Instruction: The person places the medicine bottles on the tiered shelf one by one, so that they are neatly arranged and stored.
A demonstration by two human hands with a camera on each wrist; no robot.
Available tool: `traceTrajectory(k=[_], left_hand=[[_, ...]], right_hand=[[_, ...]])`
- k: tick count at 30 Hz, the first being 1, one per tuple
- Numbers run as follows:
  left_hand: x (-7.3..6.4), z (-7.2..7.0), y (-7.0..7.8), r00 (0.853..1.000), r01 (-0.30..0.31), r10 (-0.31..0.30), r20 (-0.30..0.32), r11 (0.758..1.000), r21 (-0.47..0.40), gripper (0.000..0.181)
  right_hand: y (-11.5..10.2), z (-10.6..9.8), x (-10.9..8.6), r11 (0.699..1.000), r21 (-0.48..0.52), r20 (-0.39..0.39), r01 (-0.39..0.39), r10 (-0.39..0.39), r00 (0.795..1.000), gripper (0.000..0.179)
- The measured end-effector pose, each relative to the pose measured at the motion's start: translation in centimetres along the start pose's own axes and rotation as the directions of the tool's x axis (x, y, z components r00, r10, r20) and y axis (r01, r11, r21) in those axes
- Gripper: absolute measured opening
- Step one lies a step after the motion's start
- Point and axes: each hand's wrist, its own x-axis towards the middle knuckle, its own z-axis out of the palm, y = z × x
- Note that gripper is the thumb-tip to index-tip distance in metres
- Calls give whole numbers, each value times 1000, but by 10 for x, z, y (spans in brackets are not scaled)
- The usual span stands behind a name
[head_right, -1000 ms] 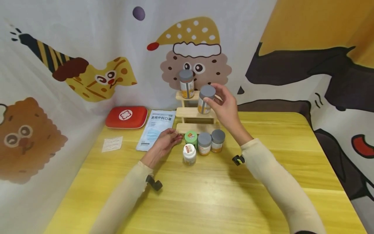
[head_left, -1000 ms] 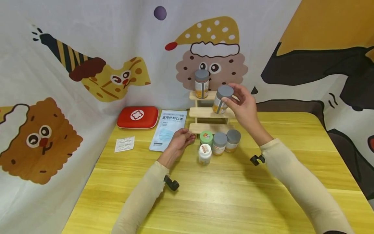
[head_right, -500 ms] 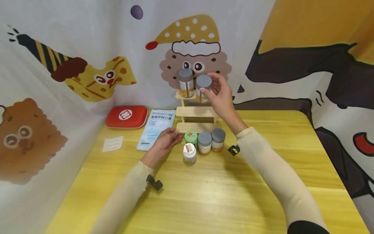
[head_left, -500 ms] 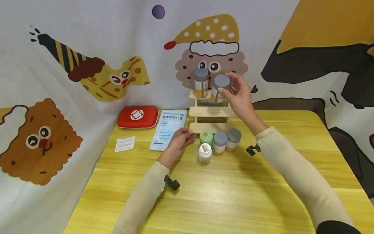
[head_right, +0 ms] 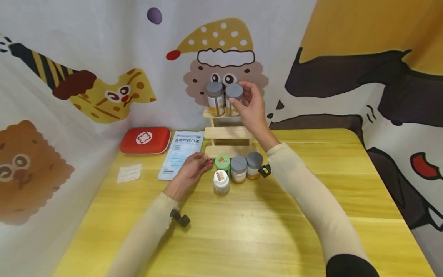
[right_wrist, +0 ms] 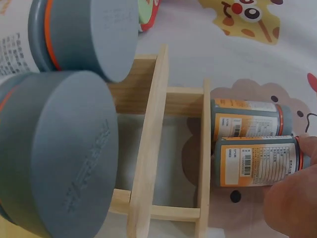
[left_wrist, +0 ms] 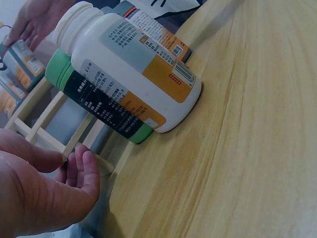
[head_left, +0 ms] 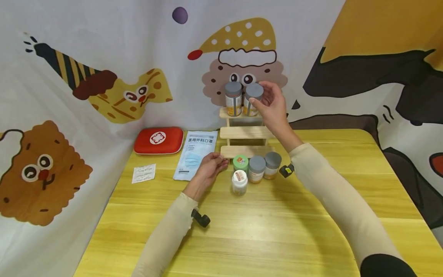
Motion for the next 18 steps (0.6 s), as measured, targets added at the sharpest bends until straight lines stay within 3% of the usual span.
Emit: traceTrajectory(k=[9,18], left_hand=[[1,-2,1,1000,17,-17,1,1000,9,6],[0,-2,2,1000,28,-28,1,1000,-5,6]], right_hand=[[3,0,4,996,-69,-27,-53,51,998,53],[8,3,10,990,-129,-26,-47,44,999,54]])
